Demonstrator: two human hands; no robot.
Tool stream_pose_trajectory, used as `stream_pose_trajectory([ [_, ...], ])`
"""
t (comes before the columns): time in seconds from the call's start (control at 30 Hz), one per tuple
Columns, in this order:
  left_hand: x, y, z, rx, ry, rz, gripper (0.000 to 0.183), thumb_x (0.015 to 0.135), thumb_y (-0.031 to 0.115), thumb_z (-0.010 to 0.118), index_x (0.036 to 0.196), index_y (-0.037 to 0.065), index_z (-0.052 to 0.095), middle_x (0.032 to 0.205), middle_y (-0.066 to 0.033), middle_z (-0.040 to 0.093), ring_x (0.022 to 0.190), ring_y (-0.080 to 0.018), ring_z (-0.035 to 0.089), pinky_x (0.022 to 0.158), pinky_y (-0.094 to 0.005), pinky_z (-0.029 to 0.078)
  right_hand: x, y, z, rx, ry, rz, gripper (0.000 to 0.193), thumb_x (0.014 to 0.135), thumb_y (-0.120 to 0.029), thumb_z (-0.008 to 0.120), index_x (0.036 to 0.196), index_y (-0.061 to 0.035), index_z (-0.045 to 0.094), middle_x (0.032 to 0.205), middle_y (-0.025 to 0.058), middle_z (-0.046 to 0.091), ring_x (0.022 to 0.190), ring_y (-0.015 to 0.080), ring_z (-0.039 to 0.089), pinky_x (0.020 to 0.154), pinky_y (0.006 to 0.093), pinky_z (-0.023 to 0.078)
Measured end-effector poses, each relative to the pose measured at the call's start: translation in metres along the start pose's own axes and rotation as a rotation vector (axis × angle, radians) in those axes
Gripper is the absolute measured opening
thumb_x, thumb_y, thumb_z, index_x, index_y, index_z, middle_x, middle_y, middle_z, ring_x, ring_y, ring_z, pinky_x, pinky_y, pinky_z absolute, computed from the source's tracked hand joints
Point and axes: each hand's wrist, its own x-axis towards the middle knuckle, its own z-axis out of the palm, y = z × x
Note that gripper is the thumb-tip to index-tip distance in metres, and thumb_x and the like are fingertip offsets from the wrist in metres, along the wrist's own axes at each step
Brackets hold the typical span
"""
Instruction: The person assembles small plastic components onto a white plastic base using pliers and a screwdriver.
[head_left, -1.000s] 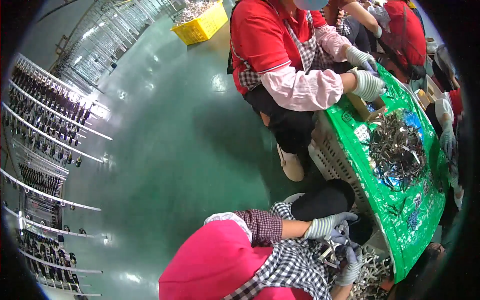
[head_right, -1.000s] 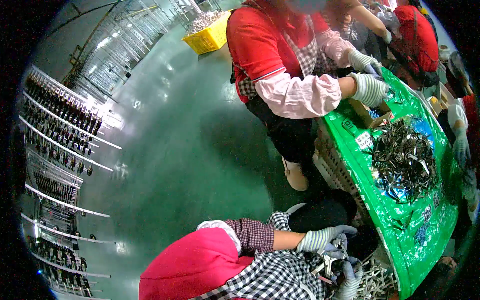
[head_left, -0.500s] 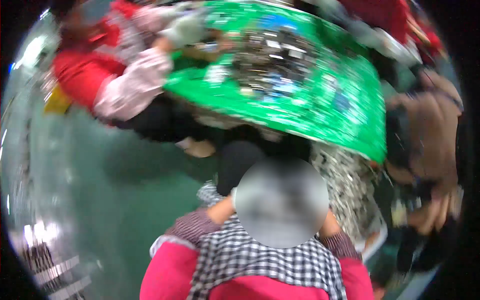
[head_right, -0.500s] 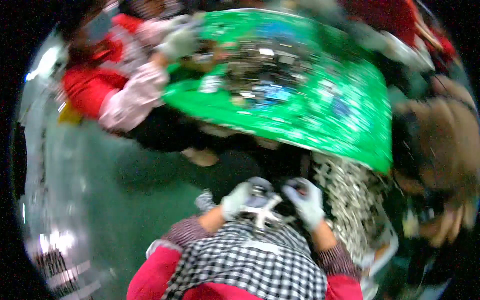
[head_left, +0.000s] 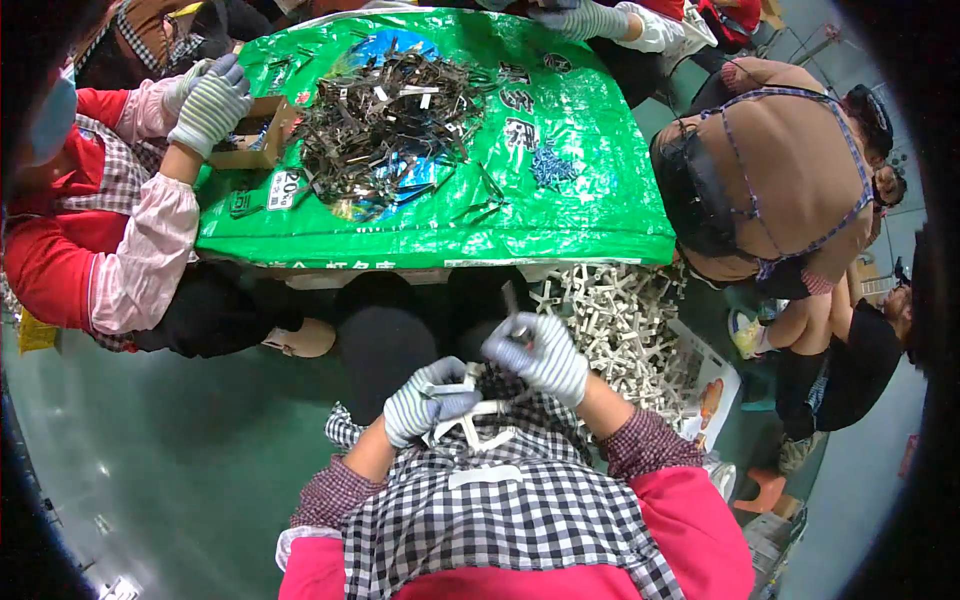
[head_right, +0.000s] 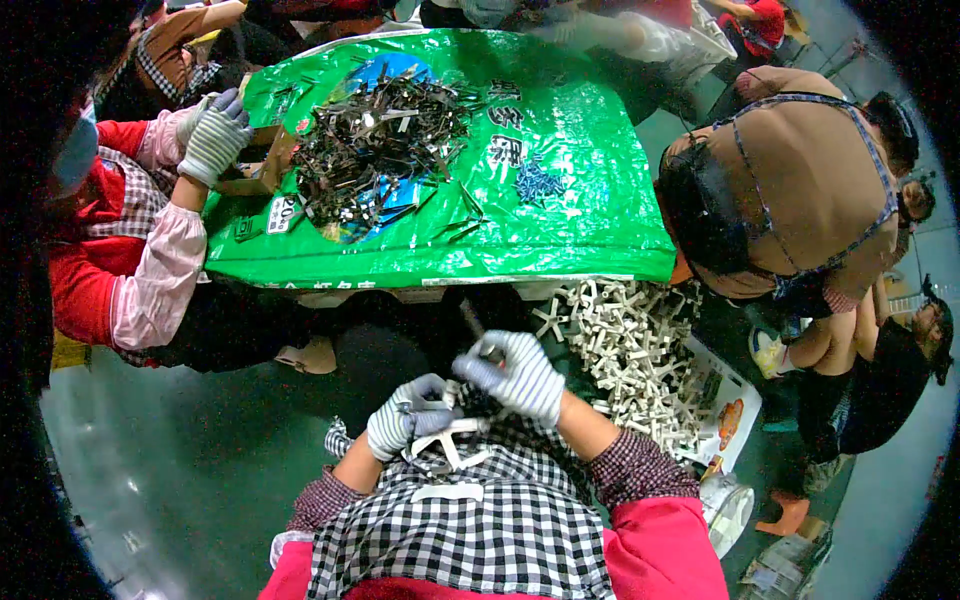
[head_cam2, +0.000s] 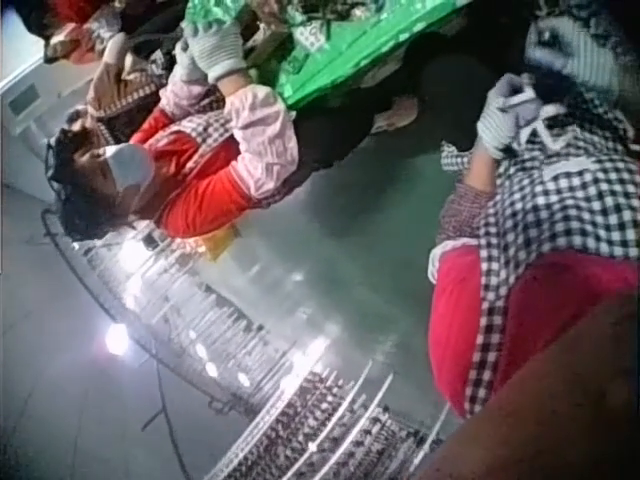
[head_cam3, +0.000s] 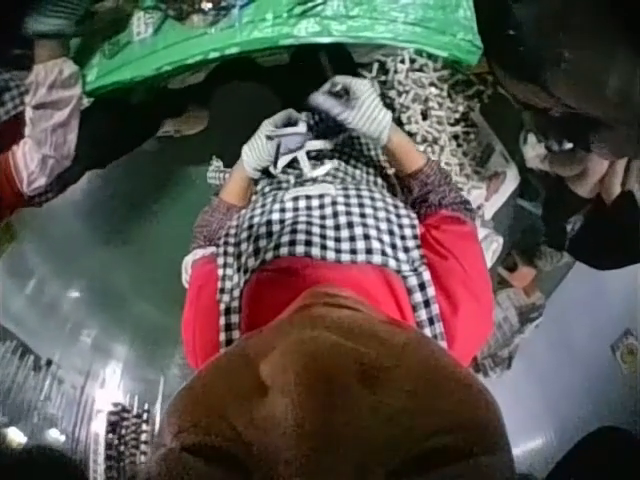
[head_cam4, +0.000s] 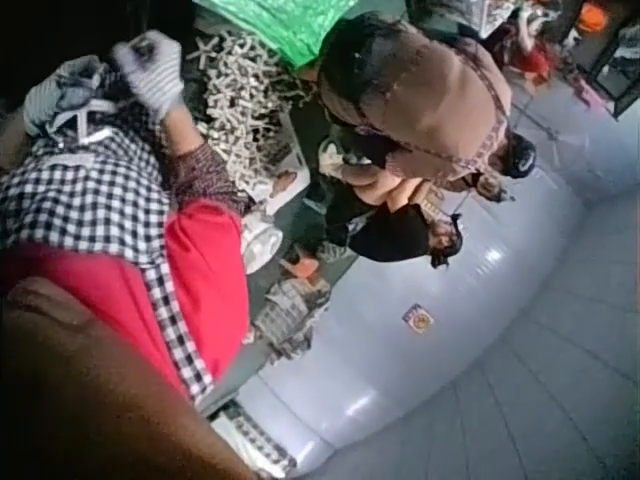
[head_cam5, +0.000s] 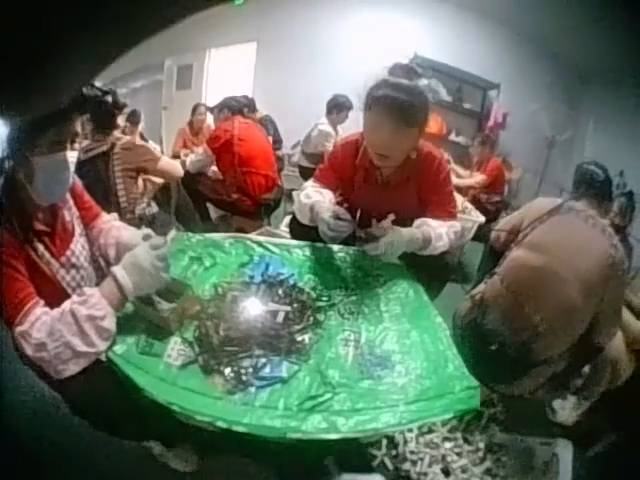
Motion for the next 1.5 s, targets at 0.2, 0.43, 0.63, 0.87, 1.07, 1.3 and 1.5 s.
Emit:
stream_pose_trajectory([
  [0.2,0.008,0.004,-0.007,-0.372,0.063,-0.056,0.025,0.076,0.017,0.062,0.094,0.003,0.052,0.084,-0.0047,0.058,0.079,-0.0123,0.055,0.072,-0.0261,0.044,0.062,-0.029,-0.049,-0.105,0.332,0.023,0.019,0.078,-0.022,0.063,0.079,-0.0031,0.061,0.063,0.0108,0.059,0.056,0.0148,0.054,0.055,0.0303,0.044],
  [0.43,0.009,0.003,-0.01,-0.416,-0.002,-0.068,0.028,0.074,0.022,0.063,0.092,0.003,0.053,0.082,-0.003,0.057,0.075,-0.0115,0.054,0.069,-0.0272,0.044,0.126,-0.058,-0.06,-0.765,0.267,0.181,0.031,0.075,-0.035,0.06,0.081,-0.0049,0.062,0.074,0.0176,0.061,0.07,0.0332,0.059,0.065,0.0396,0.047],
  [0.63,0.01,-0.002,-0.014,-0.386,-0.05,-0.095,0.027,0.073,0.019,0.063,0.092,0.002,0.053,0.083,-0.0053,0.058,0.078,-0.0119,0.056,0.068,-0.0264,0.044,0.144,-0.07,-0.048,-0.959,0.153,0.342,0.031,0.074,-0.033,0.056,0.082,-0.005,0.065,0.08,0.0207,0.061,0.076,0.0332,0.06,0.071,0.0398,0.048],
  [0.87,0.013,-0.001,-0.015,-0.356,-0.052,-0.066,0.025,0.075,0.021,0.062,0.09,0.003,0.054,0.076,-0.0023,0.057,0.069,-0.0097,0.054,0.063,-0.0244,0.043,0.154,-0.071,-0.055,-1.021,0.217,0.345,0.029,0.072,-0.031,0.058,0.082,-0.0051,0.066,0.085,0.0198,0.063,0.08,0.0323,0.061,0.073,0.0391,0.048],
  [1.07,0.015,0.0,-0.015,-0.336,-0.058,-0.085,0.024,0.076,0.021,0.061,0.09,0.004,0.053,0.076,-0.0013,0.055,0.071,-0.0085,0.053,0.063,-0.0233,0.042,0.151,-0.078,-0.052,-1.097,0.23,0.33,0.027,0.074,-0.028,0.057,0.084,-0.0049,0.066,0.086,0.0199,0.062,0.082,0.0324,0.061,0.074,0.0392,0.049],
  [1.3,0.014,-0.008,-0.011,-0.416,-0.037,-0.074,0.027,0.076,0.017,0.063,0.097,0.004,0.053,0.086,-0.004,0.058,0.078,-0.0108,0.055,0.068,-0.025,0.045,0.138,-0.051,-0.063,-0.909,0.302,0.226,0.025,0.073,-0.027,0.057,0.083,-0.0063,0.066,0.083,0.0188,0.063,0.079,0.0337,0.061,0.072,0.0398,0.048],
  [1.5,0.01,-0.001,-0.011,-0.59,0.051,0.004,0.036,0.077,0.015,0.061,0.108,0.001,0.05,0.088,-0.0084,0.061,0.081,-0.0146,0.059,0.07,-0.0265,0.048,0.089,-0.056,-0.071,0.203,0.122,0.102,0.012,0.078,-0.005,0.062,0.088,-0.0012,0.061,0.071,0.0041,0.06,0.054,0.0096,0.053,0.051,0.0232,0.044],
])
